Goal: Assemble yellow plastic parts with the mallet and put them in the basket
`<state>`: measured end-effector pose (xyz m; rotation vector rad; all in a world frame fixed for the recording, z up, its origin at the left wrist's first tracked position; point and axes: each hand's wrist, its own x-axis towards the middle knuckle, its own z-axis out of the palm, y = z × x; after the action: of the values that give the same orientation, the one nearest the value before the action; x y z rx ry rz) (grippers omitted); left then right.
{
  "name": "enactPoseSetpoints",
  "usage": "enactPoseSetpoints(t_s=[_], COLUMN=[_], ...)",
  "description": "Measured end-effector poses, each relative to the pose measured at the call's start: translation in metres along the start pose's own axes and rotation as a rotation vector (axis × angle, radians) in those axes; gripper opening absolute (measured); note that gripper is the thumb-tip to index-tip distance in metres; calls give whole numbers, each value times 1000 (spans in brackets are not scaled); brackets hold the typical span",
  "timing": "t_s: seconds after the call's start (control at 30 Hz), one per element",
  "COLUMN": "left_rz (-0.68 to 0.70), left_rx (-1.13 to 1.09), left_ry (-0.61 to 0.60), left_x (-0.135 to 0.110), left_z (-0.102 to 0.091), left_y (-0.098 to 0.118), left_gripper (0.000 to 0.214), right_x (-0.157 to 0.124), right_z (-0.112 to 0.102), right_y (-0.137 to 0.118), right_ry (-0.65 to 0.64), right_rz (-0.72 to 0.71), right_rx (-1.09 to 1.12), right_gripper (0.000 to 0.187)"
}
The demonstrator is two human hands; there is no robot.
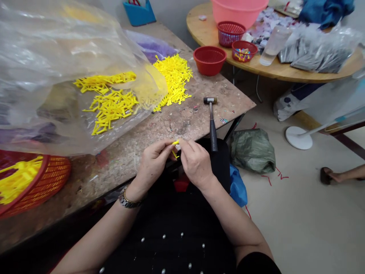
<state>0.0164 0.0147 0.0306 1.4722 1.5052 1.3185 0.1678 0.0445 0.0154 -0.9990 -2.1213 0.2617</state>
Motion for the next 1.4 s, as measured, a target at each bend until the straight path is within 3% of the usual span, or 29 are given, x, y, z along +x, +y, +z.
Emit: enactPoseSetpoints(t_s=[0.27,0.53,0.9,1.17,1.4], left_rz=[-22,123,83,106,-26], left_rx=[-17,199,239,318,88], left_ry=[-35,-10,-104,-96,-141], left_x=[-5,-12,-17,-16,-19], left_z=[3,4,4,4,2], left_y=[-6,-7,-7,3,9], left_gripper=[18,20,21,19,19], right_x=[-6,-19,-29,-28,-28], right_z=[-2,5,4,-4,-6], right_y=[-3,0,7,5,6], right_ry=[-7,28,17,-3,9], right_rz=[33,-18,-74,56,240], right_rx=[76,5,19,168,514], right_gripper=[34,35,37,34,27])
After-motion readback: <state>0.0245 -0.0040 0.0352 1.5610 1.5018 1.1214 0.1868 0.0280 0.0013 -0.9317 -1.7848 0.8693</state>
